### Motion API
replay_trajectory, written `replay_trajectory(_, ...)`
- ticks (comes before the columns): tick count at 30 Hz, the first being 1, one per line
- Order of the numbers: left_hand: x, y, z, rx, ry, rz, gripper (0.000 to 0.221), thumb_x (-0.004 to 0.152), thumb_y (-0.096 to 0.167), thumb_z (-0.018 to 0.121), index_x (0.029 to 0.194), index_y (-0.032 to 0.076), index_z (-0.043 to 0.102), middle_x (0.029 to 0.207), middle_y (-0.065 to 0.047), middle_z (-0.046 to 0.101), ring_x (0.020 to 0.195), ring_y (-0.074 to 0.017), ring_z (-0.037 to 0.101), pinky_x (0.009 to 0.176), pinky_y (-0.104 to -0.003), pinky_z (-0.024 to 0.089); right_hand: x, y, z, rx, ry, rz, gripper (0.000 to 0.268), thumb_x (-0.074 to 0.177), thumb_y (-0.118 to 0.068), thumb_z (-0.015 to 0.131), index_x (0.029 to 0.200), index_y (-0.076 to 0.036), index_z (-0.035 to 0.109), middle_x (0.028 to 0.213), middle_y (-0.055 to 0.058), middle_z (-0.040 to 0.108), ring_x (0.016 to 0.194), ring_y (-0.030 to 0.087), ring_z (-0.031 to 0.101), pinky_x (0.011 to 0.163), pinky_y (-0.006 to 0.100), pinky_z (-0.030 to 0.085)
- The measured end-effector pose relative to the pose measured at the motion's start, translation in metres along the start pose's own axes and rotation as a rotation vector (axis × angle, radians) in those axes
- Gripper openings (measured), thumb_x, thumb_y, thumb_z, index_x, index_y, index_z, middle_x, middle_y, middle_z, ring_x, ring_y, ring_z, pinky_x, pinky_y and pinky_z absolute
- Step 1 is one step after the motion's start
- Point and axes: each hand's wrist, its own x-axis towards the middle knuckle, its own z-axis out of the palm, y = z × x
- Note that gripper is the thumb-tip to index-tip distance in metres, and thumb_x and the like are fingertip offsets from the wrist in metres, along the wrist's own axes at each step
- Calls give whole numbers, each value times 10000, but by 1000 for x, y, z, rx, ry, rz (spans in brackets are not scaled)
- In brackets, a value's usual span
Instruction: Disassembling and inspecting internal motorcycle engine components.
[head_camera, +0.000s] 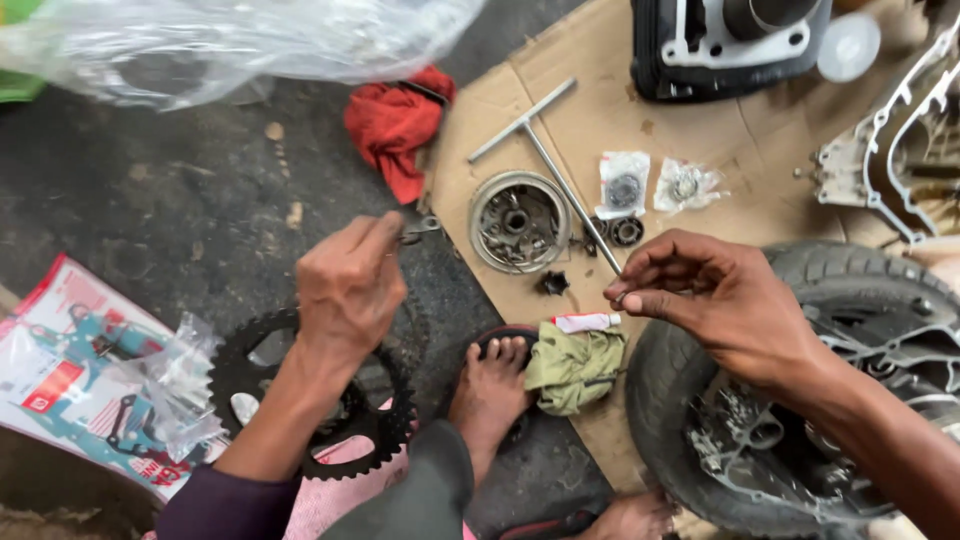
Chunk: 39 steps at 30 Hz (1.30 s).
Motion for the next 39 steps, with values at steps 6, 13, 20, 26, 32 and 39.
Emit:
replay_trajectory(6, 1, 0, -2, -68, -5, -22, 169, 891, -7, 654, 1057, 7, 687, 857, -172, 654, 781, -391, 662, 672, -462, 517, 28, -10, 15, -361, 126, -126, 138, 859, -122, 769, 996, -114, 771, 985, 42, 804, 866, 163, 760, 781, 313, 632)
replay_trajectory(13, -1, -7, 0, -151, -2, -45, 104, 883, -3, 649, 971, -15, 701, 836, -201, 671, 788, -419, 667, 681, -490, 504, 84, -15, 36, -536, 146, -572, 199, 898, -129, 761, 1073, -55, 703, 999, 83, 778, 873, 185, 758, 791, 314, 615)
replay_trajectory(20, 0, -11, 2, -229, 20, -91, 109, 888, -8, 636, 943, -17, 730, 832, -195, 701, 761, -354, 703, 687, -449, 518, 94, -15, 52, -991, 111, -725, 153, 946, -69, 660, 1084, -116, 705, 961, 66, 770, 953, 264, 674, 779, 404, 570)
replay_trajectory(26, 21, -11, 6, -438, -198, -480, 146, 890, 87, 725, 981, -18, 771, 688, -112, 715, 555, -177, 653, 523, -345, 520, 88, -23, 47, -1103, 70, -658, 255, 937, -81, 659, 1186, -127, 679, 1018, 101, 748, 1026, 298, 635, 816, 425, 564)
replay_trajectory(32, 28, -15, 32, -750, -405, -683, 163, 918, 127, 716, 892, -25, 772, 673, -31, 705, 528, -80, 652, 470, -253, 502, 62, -13, 45, -502, 328, -507, 505, 849, -166, 766, 1327, -111, 611, 1173, 156, 698, 1086, 324, 678, 892, 430, 556)
replay_trajectory(39, 39, -5, 50, -701, -503, -694, 133, 920, 136, 708, 896, 17, 760, 671, -13, 690, 523, -60, 629, 470, -234, 486, -30, 46, 103, -558, 397, -78, 537, 931, -289, 683, 1435, -180, 532, 1254, 225, 590, 991, 492, 661, 803, 559, 543)
